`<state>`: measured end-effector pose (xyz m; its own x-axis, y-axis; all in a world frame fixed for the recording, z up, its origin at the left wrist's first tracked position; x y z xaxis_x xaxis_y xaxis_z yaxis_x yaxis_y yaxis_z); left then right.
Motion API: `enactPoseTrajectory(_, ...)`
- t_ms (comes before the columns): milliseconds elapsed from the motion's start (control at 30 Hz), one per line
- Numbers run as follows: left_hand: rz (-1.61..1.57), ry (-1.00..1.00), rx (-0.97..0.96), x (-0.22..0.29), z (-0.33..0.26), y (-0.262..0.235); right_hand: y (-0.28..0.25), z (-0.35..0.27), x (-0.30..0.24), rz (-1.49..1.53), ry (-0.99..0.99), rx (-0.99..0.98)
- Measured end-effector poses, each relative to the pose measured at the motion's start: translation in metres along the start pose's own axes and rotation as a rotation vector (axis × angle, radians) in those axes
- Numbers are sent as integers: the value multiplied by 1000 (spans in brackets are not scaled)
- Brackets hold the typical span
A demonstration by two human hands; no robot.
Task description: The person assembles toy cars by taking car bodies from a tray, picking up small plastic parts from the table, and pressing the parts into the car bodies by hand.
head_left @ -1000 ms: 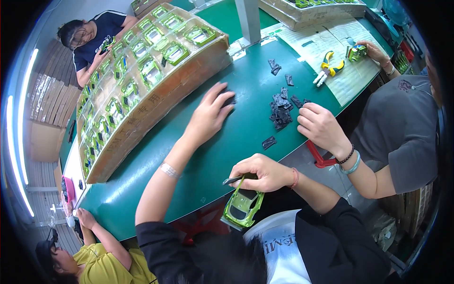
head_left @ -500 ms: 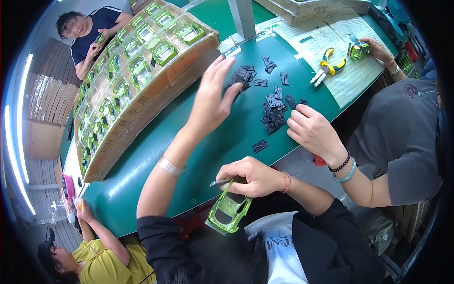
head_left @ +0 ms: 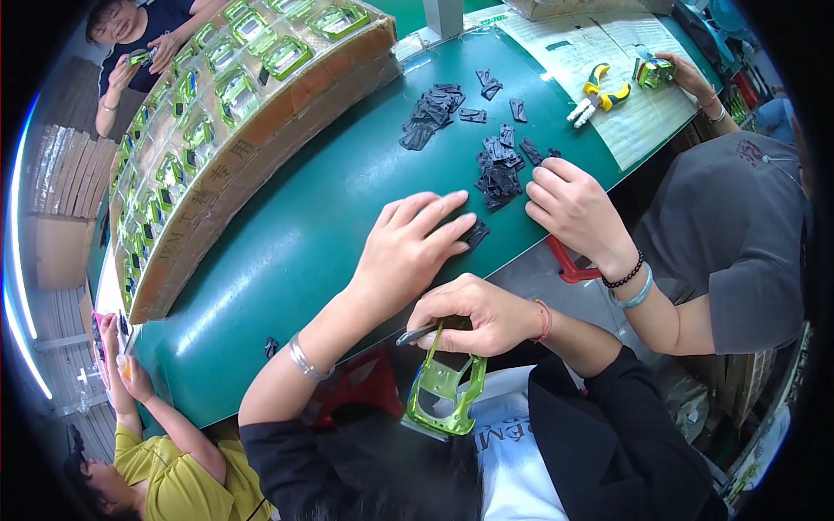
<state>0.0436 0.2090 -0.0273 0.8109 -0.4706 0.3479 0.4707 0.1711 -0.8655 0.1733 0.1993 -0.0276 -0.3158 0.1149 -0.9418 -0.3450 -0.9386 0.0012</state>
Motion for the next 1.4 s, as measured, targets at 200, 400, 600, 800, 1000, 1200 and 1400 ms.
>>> enactPoseTrajectory(200, -179, -59, 143, -8, 50, 4, -6, -7, 1, -10, 38, 41)
enactPoseTrajectory(400, -84, -207, 83, -26, 85, 26, -6, -9, 3, 12, 60, 54)
enactPoseTrajectory(600, -113, -187, 94, -22, 68, 14, -9, -14, 4, 23, 20, 56)
enactPoseTrajectory(800, -156, -234, -49, -5, 35, 10, -5, -13, 4, 85, -4, 43)
enactPoseTrajectory(1000, -327, -376, 33, -9, 7, -38, -15, -9, -7, -336, 59, 219)
enactPoseTrajectory(1200, -712, -799, -77, 18, -81, -82, -5, -5, -11, -372, 108, 107)
enactPoseTrajectory(1400, -570, -588, 59, 38, -110, -77, 16, 4, -8, -65, 181, 22)
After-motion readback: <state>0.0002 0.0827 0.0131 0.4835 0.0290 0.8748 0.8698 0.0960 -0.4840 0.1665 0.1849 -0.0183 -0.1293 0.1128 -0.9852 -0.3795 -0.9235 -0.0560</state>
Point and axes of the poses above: each hand's wrist, its own z-axis towards the middle knuckle, its own y-axis out of the palm, x = y × z, the point moved 4 cm from there along z, towards the middle knuckle, and after that the axes turned 6 degrees about -y, right-handed, at the moved point
